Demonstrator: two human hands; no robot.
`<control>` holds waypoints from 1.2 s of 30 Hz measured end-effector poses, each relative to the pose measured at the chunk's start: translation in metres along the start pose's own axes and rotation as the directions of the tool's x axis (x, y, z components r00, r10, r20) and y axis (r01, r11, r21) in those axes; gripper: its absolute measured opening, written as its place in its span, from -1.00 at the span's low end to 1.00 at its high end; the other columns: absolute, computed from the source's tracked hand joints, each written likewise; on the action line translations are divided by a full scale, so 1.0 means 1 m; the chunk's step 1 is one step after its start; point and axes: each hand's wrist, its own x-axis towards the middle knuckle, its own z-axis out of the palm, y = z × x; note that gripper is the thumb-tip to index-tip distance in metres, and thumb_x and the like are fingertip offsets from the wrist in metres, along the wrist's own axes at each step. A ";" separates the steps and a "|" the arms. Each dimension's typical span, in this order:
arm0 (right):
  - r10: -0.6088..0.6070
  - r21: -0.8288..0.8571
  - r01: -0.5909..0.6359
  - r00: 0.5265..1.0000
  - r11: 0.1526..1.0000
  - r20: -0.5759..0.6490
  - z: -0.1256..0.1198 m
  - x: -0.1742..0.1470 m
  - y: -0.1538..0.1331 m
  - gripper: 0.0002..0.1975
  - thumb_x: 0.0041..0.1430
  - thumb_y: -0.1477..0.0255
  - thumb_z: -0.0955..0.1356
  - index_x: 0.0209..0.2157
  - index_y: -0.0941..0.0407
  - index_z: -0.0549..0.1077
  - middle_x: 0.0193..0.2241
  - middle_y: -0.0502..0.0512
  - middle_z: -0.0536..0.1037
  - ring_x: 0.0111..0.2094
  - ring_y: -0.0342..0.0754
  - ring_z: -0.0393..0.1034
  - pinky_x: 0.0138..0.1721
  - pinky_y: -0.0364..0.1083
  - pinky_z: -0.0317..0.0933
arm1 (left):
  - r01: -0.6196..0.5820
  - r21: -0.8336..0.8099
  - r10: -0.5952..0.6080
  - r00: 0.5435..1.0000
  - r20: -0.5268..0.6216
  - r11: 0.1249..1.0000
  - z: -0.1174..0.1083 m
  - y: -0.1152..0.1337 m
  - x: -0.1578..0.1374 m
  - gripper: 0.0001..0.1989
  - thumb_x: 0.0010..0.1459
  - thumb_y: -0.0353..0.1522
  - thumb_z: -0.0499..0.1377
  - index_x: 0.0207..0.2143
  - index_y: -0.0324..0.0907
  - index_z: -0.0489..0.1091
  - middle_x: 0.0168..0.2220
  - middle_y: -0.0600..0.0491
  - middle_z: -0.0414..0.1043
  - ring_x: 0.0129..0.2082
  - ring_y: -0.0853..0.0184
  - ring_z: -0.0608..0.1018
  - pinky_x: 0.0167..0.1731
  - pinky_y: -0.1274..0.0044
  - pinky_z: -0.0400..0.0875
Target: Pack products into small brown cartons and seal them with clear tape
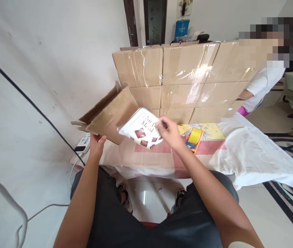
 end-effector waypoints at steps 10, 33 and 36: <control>-0.328 -0.057 0.370 0.728 0.927 -0.602 -0.083 0.004 -0.042 -0.84 0.28 0.26 0.38 -0.25 0.05 0.39 -0.30 0.03 0.48 -0.18 -0.06 0.48 -0.15 -0.03 0.37 | -0.263 0.129 0.145 0.806 0.574 0.956 0.013 0.006 -0.039 0.04 -0.34 -0.20 0.49 0.23 -0.17 0.19 0.17 -0.22 0.33 0.16 -0.15 0.41 0.13 0.16 0.34; 0.003 -0.735 0.515 0.818 0.442 0.575 -0.005 -0.033 -0.059 -0.78 0.23 0.56 0.32 -0.45 0.11 0.55 -0.46 0.14 0.59 -0.43 -0.02 0.38 -0.42 -0.02 -0.06 | -0.190 0.053 0.123 0.797 0.591 0.980 0.022 0.018 -0.058 0.13 -0.44 -0.02 0.51 0.22 -0.15 0.24 0.13 -0.25 0.40 0.16 -0.23 0.44 0.17 0.06 0.33; 0.218 -0.819 0.405 0.827 0.407 0.518 0.008 -0.041 -0.069 -0.80 0.18 0.58 0.33 -0.42 0.13 0.59 -0.46 0.22 0.62 -0.44 0.05 0.47 -0.49 -0.03 -0.13 | -0.192 0.073 0.102 0.763 0.639 0.979 0.025 0.014 -0.062 0.11 -0.41 -0.02 0.50 0.21 -0.19 0.25 0.16 -0.28 0.37 0.20 -0.24 0.40 0.21 0.06 0.29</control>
